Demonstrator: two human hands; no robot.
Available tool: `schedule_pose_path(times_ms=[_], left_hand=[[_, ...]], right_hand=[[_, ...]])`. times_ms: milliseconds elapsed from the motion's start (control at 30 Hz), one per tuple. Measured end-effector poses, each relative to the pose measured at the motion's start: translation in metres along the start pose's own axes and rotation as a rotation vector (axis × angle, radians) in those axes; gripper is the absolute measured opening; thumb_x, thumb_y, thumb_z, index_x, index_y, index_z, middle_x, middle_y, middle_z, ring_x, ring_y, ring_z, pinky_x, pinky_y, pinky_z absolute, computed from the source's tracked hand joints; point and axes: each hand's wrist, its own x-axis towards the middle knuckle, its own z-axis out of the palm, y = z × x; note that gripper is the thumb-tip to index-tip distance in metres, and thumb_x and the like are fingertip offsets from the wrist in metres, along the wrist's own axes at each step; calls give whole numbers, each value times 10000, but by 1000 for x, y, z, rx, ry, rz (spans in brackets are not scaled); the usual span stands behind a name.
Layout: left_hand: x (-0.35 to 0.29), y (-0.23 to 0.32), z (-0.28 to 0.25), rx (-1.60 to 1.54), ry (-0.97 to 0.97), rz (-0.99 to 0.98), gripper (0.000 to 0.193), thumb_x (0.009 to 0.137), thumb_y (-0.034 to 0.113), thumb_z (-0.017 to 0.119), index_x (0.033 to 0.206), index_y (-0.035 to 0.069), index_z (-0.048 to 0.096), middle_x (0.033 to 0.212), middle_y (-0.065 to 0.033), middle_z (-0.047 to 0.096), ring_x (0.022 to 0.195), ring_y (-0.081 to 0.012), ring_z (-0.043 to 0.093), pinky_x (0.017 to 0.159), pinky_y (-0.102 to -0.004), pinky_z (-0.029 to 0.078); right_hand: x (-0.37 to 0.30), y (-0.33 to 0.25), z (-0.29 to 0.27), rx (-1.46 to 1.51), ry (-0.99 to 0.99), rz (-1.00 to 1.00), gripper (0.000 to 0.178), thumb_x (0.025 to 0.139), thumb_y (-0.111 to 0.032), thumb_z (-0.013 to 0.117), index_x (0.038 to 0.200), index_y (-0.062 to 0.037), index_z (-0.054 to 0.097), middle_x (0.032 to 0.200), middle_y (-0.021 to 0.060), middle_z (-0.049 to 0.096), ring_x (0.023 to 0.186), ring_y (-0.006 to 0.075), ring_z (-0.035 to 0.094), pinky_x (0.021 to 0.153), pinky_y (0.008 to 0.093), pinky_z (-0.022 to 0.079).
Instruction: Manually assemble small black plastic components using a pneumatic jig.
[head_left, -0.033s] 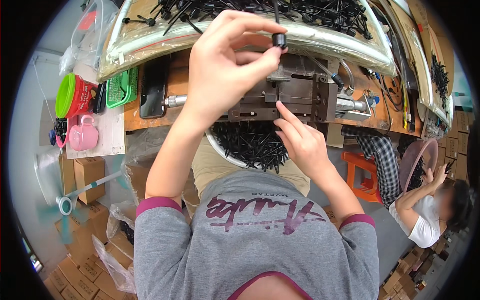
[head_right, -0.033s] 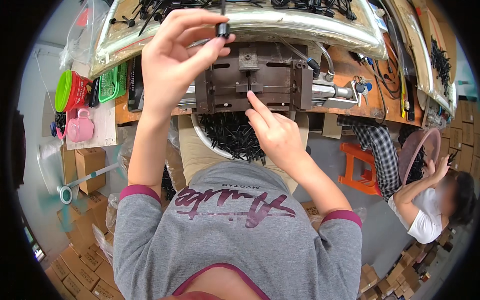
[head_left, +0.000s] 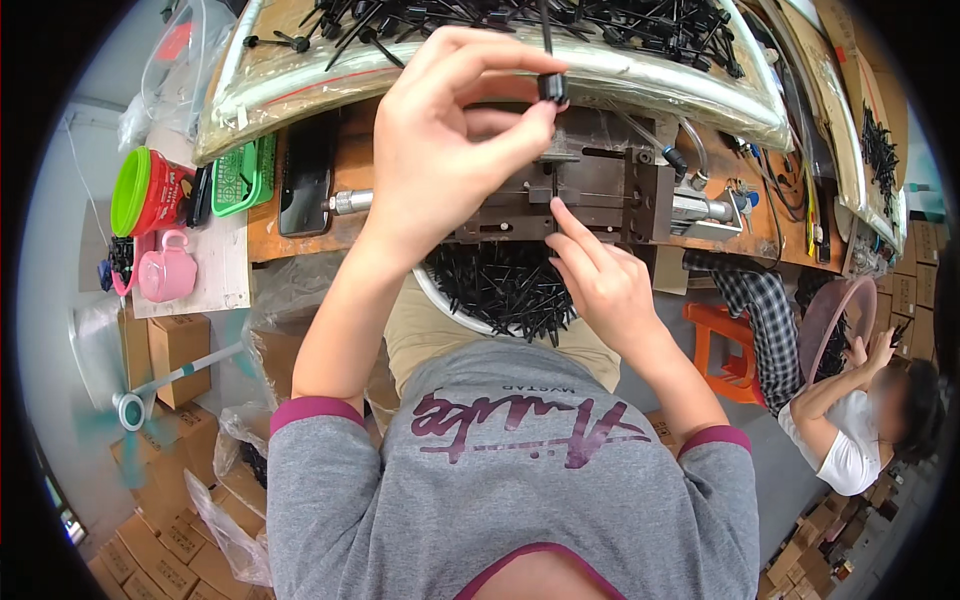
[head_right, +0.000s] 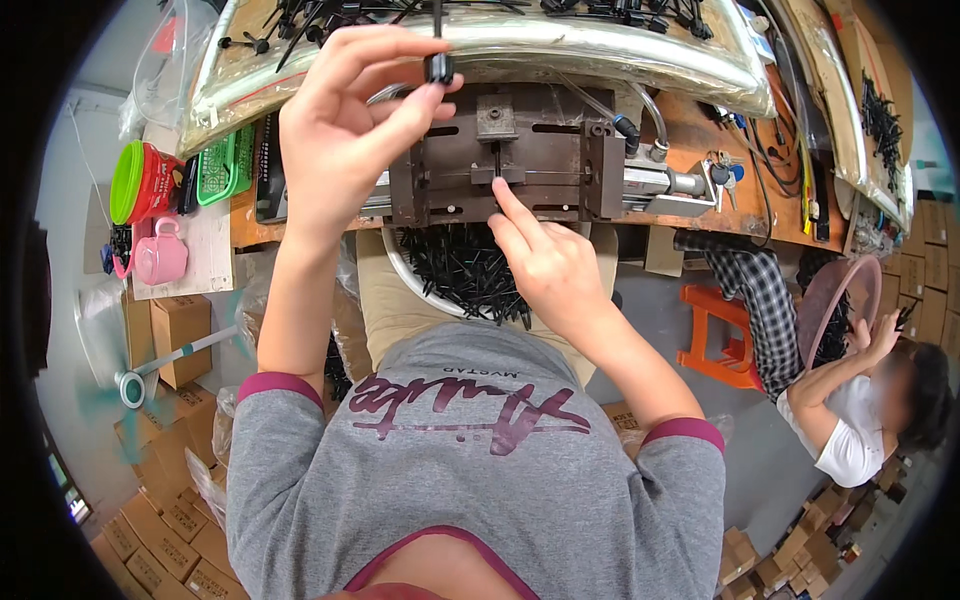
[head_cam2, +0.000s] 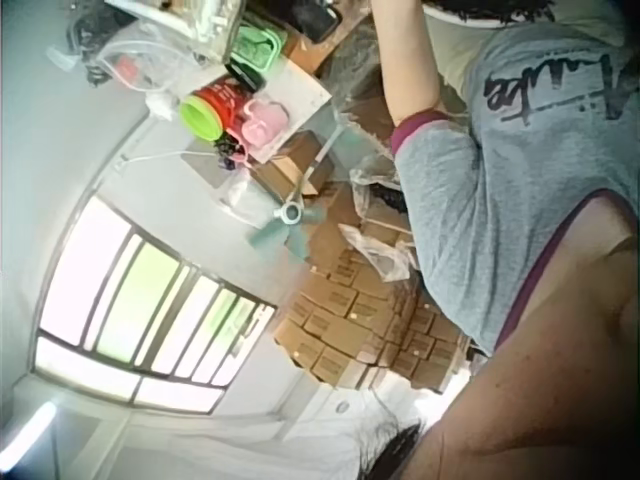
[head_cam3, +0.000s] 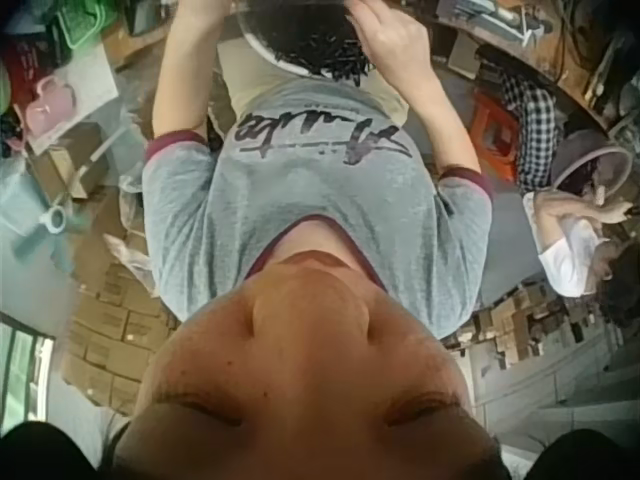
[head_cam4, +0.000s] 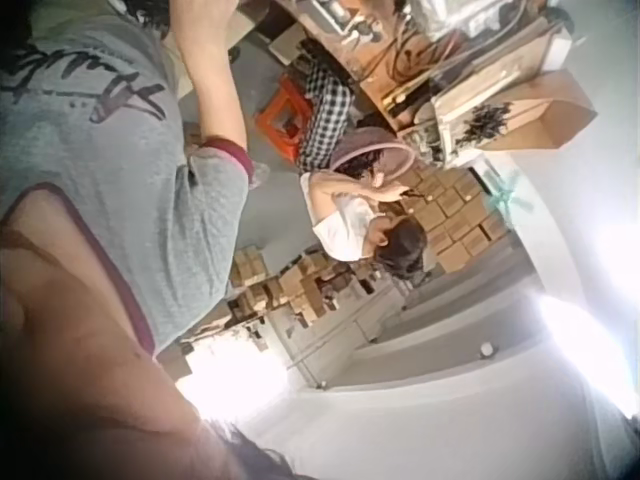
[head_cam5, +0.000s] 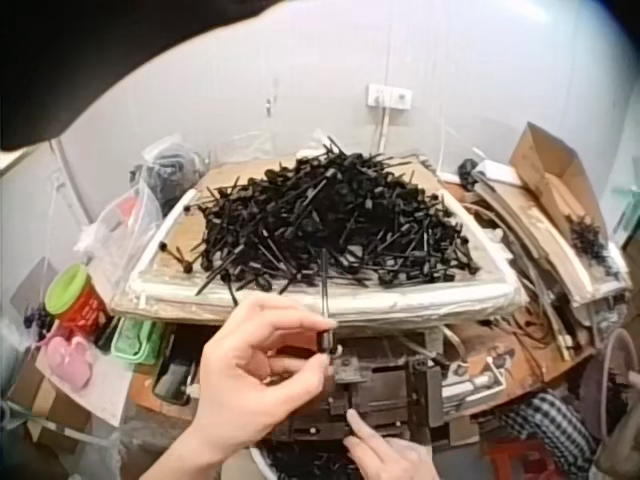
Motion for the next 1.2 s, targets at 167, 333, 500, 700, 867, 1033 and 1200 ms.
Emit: schedule_pose_path(times_ms=[167, 333, 500, 700, 867, 1033, 1200], left_hand=[[-27, 9, -5, 114, -83, -14, 340, 793, -158, 716, 1121, -80, 673, 1243, -128, 546, 1089, -224, 658, 849, -308, 654], [-52, 14, -8, 306, -127, -16, 310, 754, -80, 800, 1051, -33, 726, 1241, -150, 622, 1017, -204, 691, 808, -300, 652], [-89, 3, -3, 602, -231, 44, 278, 763, 33, 827, 1022, 9, 727, 1299, -150, 649, 1090, -248, 688, 828, -327, 608], [-115, -28, 25, 847, -251, 200, 243, 755, 106, 811, 961, 43, 698, 1329, -160, 649, 746, -215, 716, 653, -300, 566], [-117, -46, 32, 1011, -334, 173, 255, 742, 111, 808, 951, 62, 671, 1309, -147, 663, 629, -208, 670, 607, -301, 542], [-107, -47, 33, 1022, -336, 171, 269, 718, 143, 819, 938, 92, 673, 1317, -100, 667, 609, -218, 668, 594, -312, 538], [-99, -38, 29, 991, -411, 140, 260, 760, 171, 816, 973, 97, 688, 1236, -103, 704, 638, -235, 689, 613, -319, 561]], right_hand=[[11, -1, -3, -114, 18, -54, 252, 725, -67, 695, 967, -16, 645, 1294, 168, 669, 556, 203, 638, 557, 305, 540], [20, -2, -21, -70, -66, -6, 242, 769, -123, 749, 983, -48, 664, 1200, 148, 709, 668, 243, 704, 607, 342, 565], [76, 43, -65, 81, 372, 25, 219, 830, -163, 767, 1024, -78, 711, 1019, 113, 728, 906, 299, 709, 819, 382, 564], [137, 126, -86, -323, 474, 31, 278, 883, -124, 722, 1160, -125, 707, 1110, 76, 712, 1052, 278, 661, 898, 380, 515], [141, 101, -76, -277, 420, -127, 238, 876, -117, 719, 1112, -88, 712, 985, 81, 685, 964, 274, 651, 872, 397, 510], [128, 86, -75, -99, 419, -23, 253, 823, -78, 780, 1070, -72, 722, 938, 44, 673, 747, 150, 658, 686, 280, 538], [97, 80, -76, 405, 421, 234, 298, 764, -74, 855, 1016, -14, 706, 926, 8, 690, 799, 74, 654, 684, 216, 539]])
